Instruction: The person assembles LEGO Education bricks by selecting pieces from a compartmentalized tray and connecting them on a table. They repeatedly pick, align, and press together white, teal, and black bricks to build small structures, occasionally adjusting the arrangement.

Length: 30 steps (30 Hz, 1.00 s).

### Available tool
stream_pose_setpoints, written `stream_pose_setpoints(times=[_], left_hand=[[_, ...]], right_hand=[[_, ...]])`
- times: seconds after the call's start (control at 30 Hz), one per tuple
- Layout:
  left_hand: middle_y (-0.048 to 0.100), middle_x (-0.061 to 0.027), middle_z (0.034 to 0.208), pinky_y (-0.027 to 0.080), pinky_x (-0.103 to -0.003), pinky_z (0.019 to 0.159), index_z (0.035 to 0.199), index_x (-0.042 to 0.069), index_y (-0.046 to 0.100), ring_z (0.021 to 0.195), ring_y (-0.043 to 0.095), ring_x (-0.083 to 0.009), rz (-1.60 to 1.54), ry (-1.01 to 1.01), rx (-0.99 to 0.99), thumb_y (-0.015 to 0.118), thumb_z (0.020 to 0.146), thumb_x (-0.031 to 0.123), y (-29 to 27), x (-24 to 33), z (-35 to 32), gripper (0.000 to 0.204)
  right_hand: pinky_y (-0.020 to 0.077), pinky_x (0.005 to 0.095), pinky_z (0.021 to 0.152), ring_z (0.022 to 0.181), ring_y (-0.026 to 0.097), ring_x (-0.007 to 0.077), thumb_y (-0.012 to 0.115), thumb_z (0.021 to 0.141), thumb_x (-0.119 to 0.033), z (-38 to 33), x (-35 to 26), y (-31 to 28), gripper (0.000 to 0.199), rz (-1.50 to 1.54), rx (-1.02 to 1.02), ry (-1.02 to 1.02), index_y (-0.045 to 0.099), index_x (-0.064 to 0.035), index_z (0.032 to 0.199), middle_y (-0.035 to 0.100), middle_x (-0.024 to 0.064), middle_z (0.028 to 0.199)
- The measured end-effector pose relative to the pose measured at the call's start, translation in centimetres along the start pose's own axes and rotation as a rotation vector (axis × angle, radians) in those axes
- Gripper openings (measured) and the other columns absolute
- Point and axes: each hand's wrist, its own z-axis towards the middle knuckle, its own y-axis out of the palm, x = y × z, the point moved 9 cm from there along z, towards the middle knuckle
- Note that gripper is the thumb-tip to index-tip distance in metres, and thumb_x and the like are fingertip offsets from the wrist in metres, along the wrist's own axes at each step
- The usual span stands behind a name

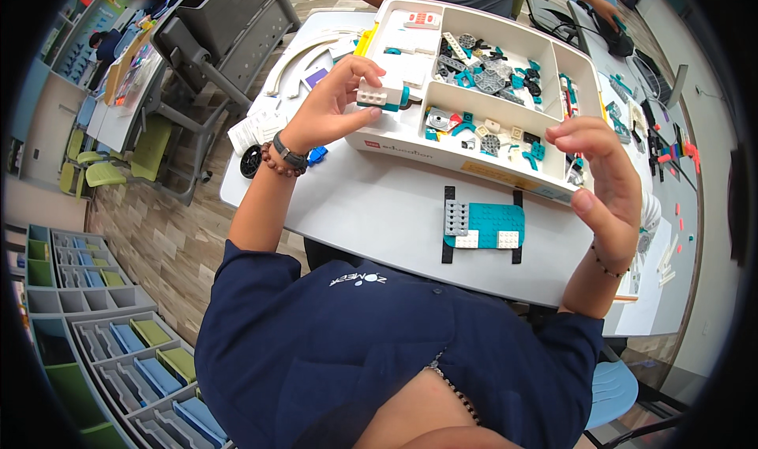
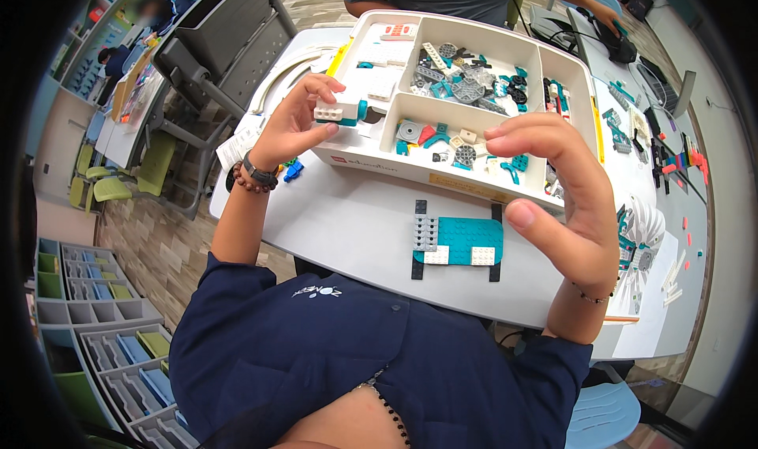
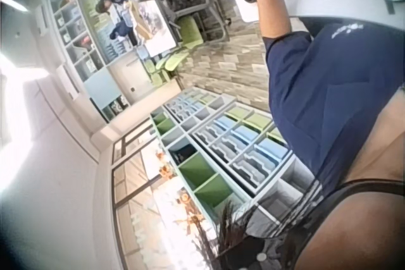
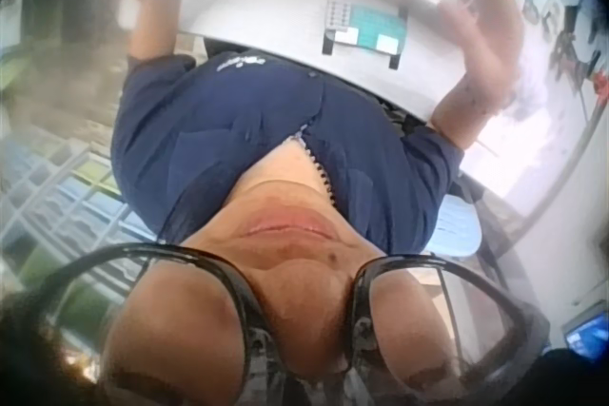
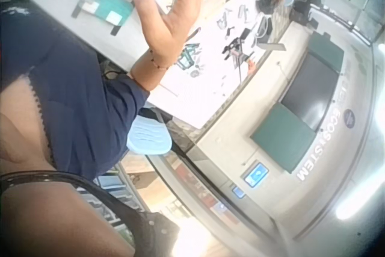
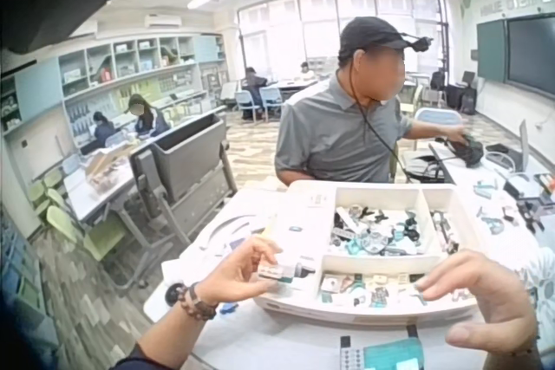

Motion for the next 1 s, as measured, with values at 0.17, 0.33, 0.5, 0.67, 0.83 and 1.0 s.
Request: stream_pose_setpoints(times=[0.17,0.33,0.5,0.67,0.83,1.0], left_hand=[[0.047,-0.0085,0.115,0.037,-0.03,0.096,0.101,0.007,0.049,0.112,0.044,-0.0153,0.101,-0.053,-0.02,0.061,0.075,-0.004,-0.1,-0.5,0.4,0.031],[0.048,-0.0077,0.112,0.042,-0.027,0.09,0.103,0.006,0.05,0.102,0.05,-0.0136,0.136,-0.105,0.015,0.063,0.075,-0.002,-0.3,-1.3,0.9,0.032],[0.054,-0.0048,0.1,0.048,-0.026,0.075,0.099,0.004,0.057,0.086,0.055,-0.0116,0.481,-0.023,0.118,0.067,0.074,0.004,-1.1,0.9,1.6,0.027],[0.055,-0.0057,0.081,0.049,-0.03,0.061,0.087,0.003,0.062,0.066,0.056,-0.0184,0.912,0.227,0.171,0.075,0.071,0.019,1.0,5.0,1.8,0.026],[0.053,-0.0082,0.08,0.049,-0.03,0.061,0.088,0.003,0.063,0.065,0.056,-0.0227,1.04,0.126,0.093,0.076,0.071,0.028,3.5,3.3,2.4,0.033],[0.052,-0.0112,0.094,0.049,-0.031,0.068,0.103,0.002,0.061,0.076,0.056,-0.0202,0.792,-0.004,-0.09,0.074,0.071,0.025,3.7,1.5,2.5,0.042]], right_hand=[[0.0355,0.0353,0.097,0.107,0.053,0.0254,0.062,0.072,-0.022,-0.1,-0.2,0.0,0.04,-0.024,-0.017,-0.025,0.058,0.0024,0.104,0.057,0.0154,0.108],[0.0364,0.0357,0.096,0.106,0.053,0.0256,0.062,0.072,-0.022,-0.1,-0.3,0.0,0.039,-0.037,-0.022,-0.037,0.058,0.0025,0.103,0.058,0.0154,0.107],[0.0365,0.0357,0.095,0.106,0.053,0.0259,0.062,0.072,-0.022,-0.1,-0.4,0.0,0.039,-0.045,-0.024,-0.027,0.058,0.0025,0.102,0.058,0.0154,0.107],[0.0365,0.0359,0.095,0.105,0.053,0.0261,0.062,0.072,-0.023,-0.1,-0.6,-0.1,0.038,-0.051,-0.024,-0.035,0.059,0.0022,0.101,0.058,0.0156,0.106],[0.0365,0.0362,0.095,0.105,0.053,0.0261,0.062,0.072,-0.023,0.0,-0.7,0.1,0.038,-0.073,-0.037,-0.039,0.059,0.0018,0.101,0.058,0.0157,0.107],[0.0367,0.0361,0.094,0.104,0.054,0.0264,0.062,0.073,-0.023,-0.4,-1.2,-0.3,0.038,-0.077,-0.034,-0.071,0.059,0.0017,0.101,0.058,0.0159,0.107]])
